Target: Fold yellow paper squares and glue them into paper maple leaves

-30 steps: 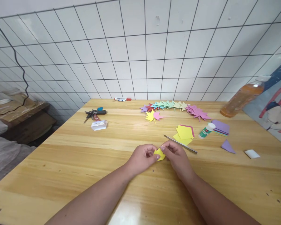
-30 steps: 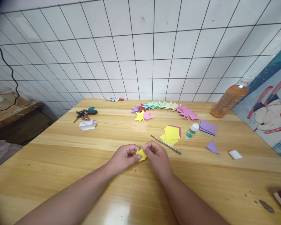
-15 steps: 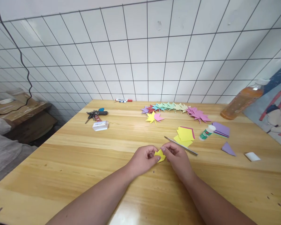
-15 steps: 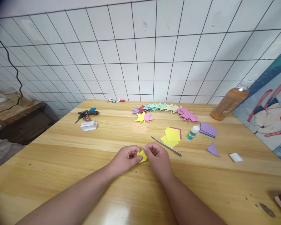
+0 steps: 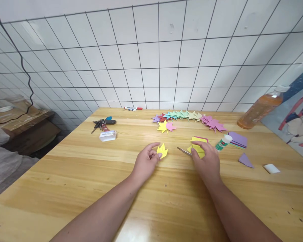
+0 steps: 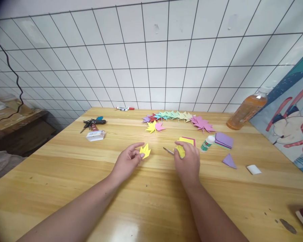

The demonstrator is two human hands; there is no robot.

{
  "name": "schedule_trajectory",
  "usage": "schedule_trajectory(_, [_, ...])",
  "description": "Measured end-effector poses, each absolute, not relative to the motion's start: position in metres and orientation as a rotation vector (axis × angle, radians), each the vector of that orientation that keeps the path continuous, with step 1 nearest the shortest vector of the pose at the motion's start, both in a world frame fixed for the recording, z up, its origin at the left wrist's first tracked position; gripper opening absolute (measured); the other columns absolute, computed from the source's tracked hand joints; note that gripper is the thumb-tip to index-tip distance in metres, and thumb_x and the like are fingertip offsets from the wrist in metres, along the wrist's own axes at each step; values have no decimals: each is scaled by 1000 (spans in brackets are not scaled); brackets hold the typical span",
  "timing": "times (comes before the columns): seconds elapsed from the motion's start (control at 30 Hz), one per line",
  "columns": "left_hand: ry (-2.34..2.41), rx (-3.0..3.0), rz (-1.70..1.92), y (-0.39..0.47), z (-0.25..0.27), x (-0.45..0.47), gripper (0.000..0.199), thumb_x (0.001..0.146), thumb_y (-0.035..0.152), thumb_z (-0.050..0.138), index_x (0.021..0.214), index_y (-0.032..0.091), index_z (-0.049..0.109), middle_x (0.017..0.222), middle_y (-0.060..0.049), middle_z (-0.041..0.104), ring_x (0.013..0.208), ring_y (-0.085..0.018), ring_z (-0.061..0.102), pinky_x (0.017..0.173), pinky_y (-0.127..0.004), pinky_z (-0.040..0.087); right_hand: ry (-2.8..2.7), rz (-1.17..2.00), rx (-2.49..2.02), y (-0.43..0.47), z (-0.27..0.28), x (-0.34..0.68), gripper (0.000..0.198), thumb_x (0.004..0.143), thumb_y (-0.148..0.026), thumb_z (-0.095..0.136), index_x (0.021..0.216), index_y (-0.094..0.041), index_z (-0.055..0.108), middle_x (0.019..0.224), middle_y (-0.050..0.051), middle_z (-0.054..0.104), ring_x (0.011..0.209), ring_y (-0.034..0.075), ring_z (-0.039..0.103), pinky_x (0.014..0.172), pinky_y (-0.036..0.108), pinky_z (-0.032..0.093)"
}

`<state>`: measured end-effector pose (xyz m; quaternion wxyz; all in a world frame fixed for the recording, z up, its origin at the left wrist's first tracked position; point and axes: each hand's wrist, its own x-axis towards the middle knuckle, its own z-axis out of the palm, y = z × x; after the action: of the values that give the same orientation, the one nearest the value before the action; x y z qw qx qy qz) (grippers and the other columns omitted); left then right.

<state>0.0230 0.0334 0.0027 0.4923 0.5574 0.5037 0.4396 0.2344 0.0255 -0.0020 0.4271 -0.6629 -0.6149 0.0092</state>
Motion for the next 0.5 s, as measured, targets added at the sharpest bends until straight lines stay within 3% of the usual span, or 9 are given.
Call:
schedule_trajectory(0.2, [1343, 1432, 1145, 44, -4, 15, 44, 72, 31, 60, 113, 20, 53, 57, 6, 57, 51, -10, 47, 54, -21, 34, -1656, -87, -2068, 37, -5, 260, 46, 74, -29, 52, 119, -21, 56, 119, 7, 59, 113, 29, 46, 95, 45, 32])
schedule_trajectory(0.37, [1476, 1516, 1195, 54, -14, 9, 35, 73, 32, 60, 106, 21, 57, 74, 1, 62, 58, -11, 51, 58, -22, 37, -1694, 78, -2289, 36, -2, 260, 44, 77, -38, 48, 119, -29, 57, 110, 7, 63, 107, 31, 50, 84, 45, 39])
schedule_trajectory(0.5, [1370, 1535, 1159, 55, -16, 8, 46, 72, 26, 60, 115, 20, 49, 63, 5, 55, 57, -11, 50, 60, -22, 39, -1679, 77, -2327, 34, 4, 260, 41, 78, -36, 47, 117, -29, 58, 115, 5, 62, 104, 29, 53, 83, 42, 39])
